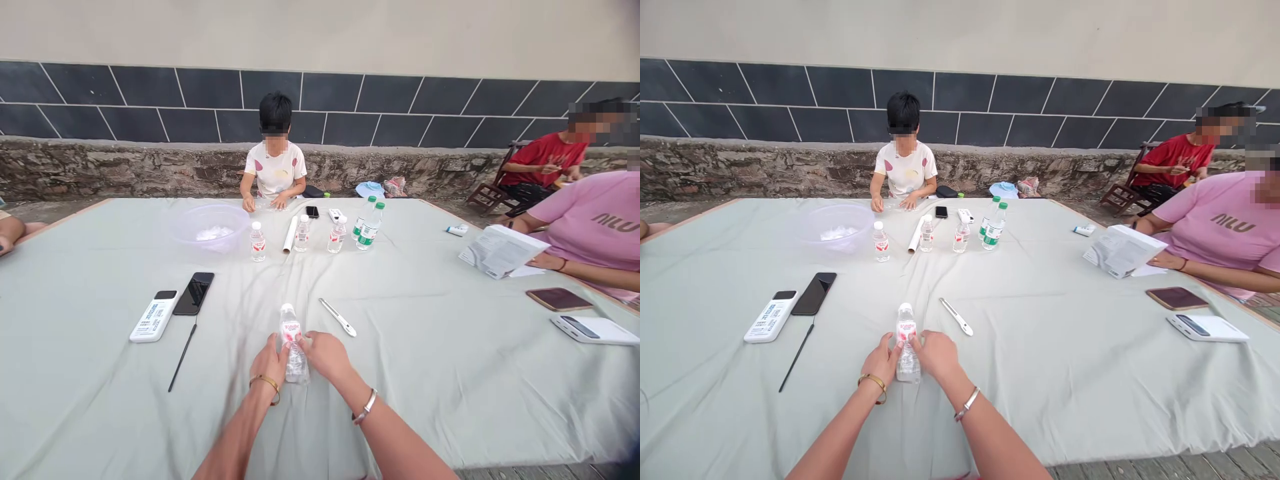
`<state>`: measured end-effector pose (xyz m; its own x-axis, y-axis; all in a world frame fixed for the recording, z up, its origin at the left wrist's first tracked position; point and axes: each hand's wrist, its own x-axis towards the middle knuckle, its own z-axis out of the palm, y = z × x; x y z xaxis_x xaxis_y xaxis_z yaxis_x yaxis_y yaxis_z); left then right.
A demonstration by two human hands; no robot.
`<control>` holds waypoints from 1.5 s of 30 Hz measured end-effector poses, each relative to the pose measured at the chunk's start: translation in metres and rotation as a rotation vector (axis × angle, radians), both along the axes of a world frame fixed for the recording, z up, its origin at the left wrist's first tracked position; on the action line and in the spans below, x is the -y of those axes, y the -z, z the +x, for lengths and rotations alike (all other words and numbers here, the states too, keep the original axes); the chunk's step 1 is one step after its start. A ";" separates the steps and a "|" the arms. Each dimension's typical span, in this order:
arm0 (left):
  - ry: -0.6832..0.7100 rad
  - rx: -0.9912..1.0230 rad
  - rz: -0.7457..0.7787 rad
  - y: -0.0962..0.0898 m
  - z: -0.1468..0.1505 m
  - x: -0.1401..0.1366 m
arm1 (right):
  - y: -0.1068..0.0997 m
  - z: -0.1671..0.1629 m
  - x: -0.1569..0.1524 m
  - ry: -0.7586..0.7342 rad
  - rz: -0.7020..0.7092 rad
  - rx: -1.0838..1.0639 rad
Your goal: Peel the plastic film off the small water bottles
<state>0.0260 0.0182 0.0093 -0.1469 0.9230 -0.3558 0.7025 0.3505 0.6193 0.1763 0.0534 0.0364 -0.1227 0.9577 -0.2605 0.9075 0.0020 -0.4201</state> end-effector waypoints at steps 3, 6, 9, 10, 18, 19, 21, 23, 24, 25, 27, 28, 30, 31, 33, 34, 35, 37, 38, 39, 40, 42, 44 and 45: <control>0.034 -0.004 -0.019 0.005 0.002 0.002 | -0.001 0.037 -0.032 0.155 0.214 0.154; 0.043 -0.001 -0.032 0.005 0.003 0.003 | 0.006 0.062 -0.053 0.172 0.196 0.230; 0.025 0.007 -0.041 0.004 0.002 0.003 | 0.008 0.067 -0.054 0.129 0.156 0.203; 0.016 0.014 -0.043 0.004 0.002 0.004 | 0.006 0.065 -0.052 0.118 0.145 0.190; -0.022 0.072 -0.001 0.010 -0.005 0.006 | -0.032 0.017 -0.048 -0.040 0.134 0.029; -0.026 0.080 0.011 0.011 -0.007 0.006 | -0.035 0.015 -0.046 -0.039 0.132 0.030; -0.034 0.100 0.042 0.013 -0.010 0.006 | -0.040 0.017 -0.036 -0.043 0.120 0.031; -0.044 0.118 0.066 0.015 -0.012 0.006 | -0.048 0.028 -0.015 -0.051 0.093 0.010; -0.046 0.125 0.070 0.016 -0.014 0.006 | -0.053 0.036 -0.003 -0.066 0.075 -0.011; -0.045 0.131 0.068 0.017 -0.015 0.006 | -0.058 0.044 0.010 -0.095 0.047 -0.039; -0.041 0.137 0.059 0.018 -0.016 0.006 | -0.070 0.061 0.034 -0.211 -0.072 -0.123; -0.040 0.138 0.054 0.018 -0.016 0.006 | -0.075 0.068 0.042 -0.291 -0.168 -0.176; -0.039 0.135 0.040 0.018 -0.016 0.006 | -0.076 0.077 0.048 -0.418 -0.363 -0.311; -0.039 0.130 0.030 0.017 -0.016 0.006 | -0.072 0.079 0.045 -0.423 -0.407 -0.380; -0.039 0.113 0.014 0.014 -0.014 0.006 | -0.055 0.079 0.030 -0.266 -0.306 -0.451; -0.039 0.102 0.007 0.012 -0.012 0.006 | -0.043 0.078 0.019 -0.124 -0.192 -0.437; -0.039 0.091 0.002 0.011 -0.011 0.006 | -0.030 0.076 0.007 0.034 -0.063 -0.373; -0.040 0.076 -0.002 0.008 -0.008 0.006 | -0.004 0.072 -0.014 0.255 0.117 -0.182; -0.041 0.076 -0.002 0.007 -0.007 0.006 | 0.007 0.071 -0.023 0.308 0.172 -0.099; -0.042 0.080 0.001 0.007 -0.006 0.005 | 0.016 0.070 -0.029 0.324 0.207 -0.043; -0.045 0.087 0.006 0.007 -0.005 0.004 | 0.022 0.069 -0.033 0.321 0.230 -0.011; -0.057 0.110 0.021 0.009 -0.003 0.003 | 0.026 0.066 -0.035 0.303 0.249 0.011; -0.074 0.133 0.038 0.011 0.000 0.001 | 0.023 0.057 -0.031 0.286 0.297 0.031; -0.084 0.144 0.048 0.013 0.002 -0.001 | 0.020 0.051 -0.027 0.271 0.310 0.015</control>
